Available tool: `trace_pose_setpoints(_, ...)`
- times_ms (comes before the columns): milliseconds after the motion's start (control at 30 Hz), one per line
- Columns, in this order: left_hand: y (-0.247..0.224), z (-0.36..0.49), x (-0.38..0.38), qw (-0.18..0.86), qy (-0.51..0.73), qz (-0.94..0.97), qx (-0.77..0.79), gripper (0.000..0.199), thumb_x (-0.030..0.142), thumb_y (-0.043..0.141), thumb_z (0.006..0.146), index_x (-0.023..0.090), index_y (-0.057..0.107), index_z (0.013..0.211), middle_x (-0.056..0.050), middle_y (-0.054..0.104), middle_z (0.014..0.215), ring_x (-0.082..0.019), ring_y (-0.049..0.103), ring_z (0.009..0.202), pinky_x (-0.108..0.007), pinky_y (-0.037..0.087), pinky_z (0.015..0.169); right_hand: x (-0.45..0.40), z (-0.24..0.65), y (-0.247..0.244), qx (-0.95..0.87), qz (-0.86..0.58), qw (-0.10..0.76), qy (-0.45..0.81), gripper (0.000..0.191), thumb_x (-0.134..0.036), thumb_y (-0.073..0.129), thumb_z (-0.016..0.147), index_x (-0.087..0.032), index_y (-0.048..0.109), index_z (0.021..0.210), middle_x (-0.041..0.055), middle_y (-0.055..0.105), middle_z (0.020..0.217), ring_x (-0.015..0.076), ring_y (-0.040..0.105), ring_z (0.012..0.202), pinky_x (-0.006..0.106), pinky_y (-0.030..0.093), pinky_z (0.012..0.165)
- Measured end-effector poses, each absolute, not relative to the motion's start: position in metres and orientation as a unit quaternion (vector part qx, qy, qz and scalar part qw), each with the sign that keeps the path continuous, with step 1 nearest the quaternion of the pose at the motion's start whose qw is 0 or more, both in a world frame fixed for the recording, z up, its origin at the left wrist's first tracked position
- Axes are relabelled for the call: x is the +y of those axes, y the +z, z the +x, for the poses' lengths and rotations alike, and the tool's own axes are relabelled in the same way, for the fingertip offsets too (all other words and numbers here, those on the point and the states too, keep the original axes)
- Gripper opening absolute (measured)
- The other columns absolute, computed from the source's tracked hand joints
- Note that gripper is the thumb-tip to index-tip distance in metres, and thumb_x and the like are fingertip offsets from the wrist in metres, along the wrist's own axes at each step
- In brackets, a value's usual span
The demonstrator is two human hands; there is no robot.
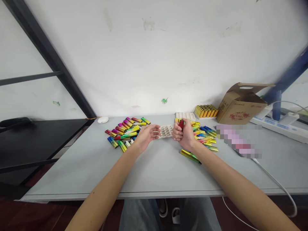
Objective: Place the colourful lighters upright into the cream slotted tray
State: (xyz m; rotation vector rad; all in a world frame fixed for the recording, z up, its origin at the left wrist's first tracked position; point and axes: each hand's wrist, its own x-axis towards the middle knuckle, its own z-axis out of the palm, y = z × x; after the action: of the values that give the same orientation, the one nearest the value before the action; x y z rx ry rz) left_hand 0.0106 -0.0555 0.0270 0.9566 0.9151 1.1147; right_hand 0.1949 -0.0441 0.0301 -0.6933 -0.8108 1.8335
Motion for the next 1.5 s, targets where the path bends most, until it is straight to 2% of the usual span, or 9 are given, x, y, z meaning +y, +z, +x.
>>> trace_pose_setpoints(433,0.029,0.013,-0.056,0.649,0.489,0.416,0.408,0.019,0.032,0.065,0.076,0.014,0.065,0.081,-0.004,0.064,0.079,-0.014,0.062,0.069,-0.028,0.046,0.069,-0.049,0.191,0.028,-0.370,-0.275,0.478,0.748,0.036,-0.045,0.038,0.084,-0.023,0.028,0.057,-0.0097,0.017,0.044,0.0070,0.009,0.038,0.019,0.018,0.034)
trace_pose_setpoints(567,0.029,0.013,-0.056,0.647,0.491,0.415,0.411,0.019,0.032,0.066,0.075,0.014,0.066,0.081,-0.003,0.064,0.078,-0.014,0.062,0.069,-0.028,0.046,0.070,-0.048,0.191,0.027,-0.363,-0.278,0.479,0.749,0.035,-0.043,0.037,0.084,-0.023,0.028,0.058,-0.0096,0.017,0.043,0.0071,0.007,0.038,0.019,0.016,0.034)
trace_pose_setpoints(867,0.027,0.012,-0.054,0.636,0.497,0.417,0.418,0.021,0.033,0.067,0.074,0.013,0.066,0.082,-0.005,0.064,0.079,-0.014,0.062,0.069,-0.028,0.046,0.070,-0.043,0.192,0.020,-0.374,-0.272,0.459,0.758,0.036,-0.046,0.038,0.084,-0.023,0.030,0.057,-0.0088,0.019,0.044,0.0073,0.011,0.038,0.020,0.017,0.036)
trace_pose_setpoints(1000,0.027,0.011,-0.053,0.633,0.498,0.418,0.421,0.021,0.033,0.068,0.074,0.014,0.066,0.082,-0.005,0.065,0.079,-0.014,0.062,0.069,-0.028,0.046,0.069,-0.046,0.191,0.021,-0.379,-0.269,0.460,0.756,0.041,-0.052,0.038,0.086,-0.022,0.035,0.058,-0.0078,0.023,0.045,0.0076,0.018,0.038,0.020,0.022,0.038)
trace_pose_setpoints(1167,0.027,0.010,-0.054,0.627,0.498,0.419,0.428,0.020,0.032,0.068,0.074,0.014,0.066,0.081,-0.005,0.065,0.080,-0.014,0.062,0.069,-0.029,0.046,0.070,-0.050,0.190,0.028,-0.353,-0.263,0.478,0.760,0.046,-0.061,0.038,0.087,-0.020,0.049,0.069,-0.0049,0.035,0.050,0.0099,0.032,0.042,0.022,0.034,0.045)
trace_pose_setpoints(1333,0.024,0.008,-0.053,0.623,0.500,0.428,0.423,0.022,0.035,0.067,0.075,0.014,0.067,0.082,-0.005,0.064,0.082,-0.014,0.061,0.070,-0.028,0.046,0.070,-0.050,0.194,0.028,-0.312,-0.234,0.491,0.778,0.040,-0.048,0.034,0.087,-0.018,0.060,0.085,0.0023,0.053,0.062,0.0162,0.051,0.057,0.029,0.047,0.058)
trace_pose_setpoints(1433,0.024,0.006,-0.051,0.620,0.503,0.425,0.426,0.022,0.035,0.066,0.076,0.014,0.067,0.083,-0.006,0.065,0.083,-0.015,0.062,0.072,-0.029,0.047,0.071,-0.049,0.196,0.028,-0.295,-0.222,0.485,0.793,0.037,-0.041,0.036,0.084,-0.016,0.061,0.094,0.0037,0.057,0.068,0.0175,0.055,0.061,0.031,0.049,0.062)
trace_pose_setpoints(1500,0.025,0.004,-0.049,0.600,0.504,0.438,0.440,0.023,0.037,0.063,0.078,0.014,0.067,0.084,-0.007,0.065,0.084,-0.017,0.063,0.074,-0.030,0.048,0.072,-0.049,0.196,0.028,-0.297,-0.215,0.482,0.796,0.036,-0.039,0.037,0.084,-0.016,0.061,0.098,0.0033,0.056,0.068,0.0169,0.054,0.060,0.029,0.047,0.059)
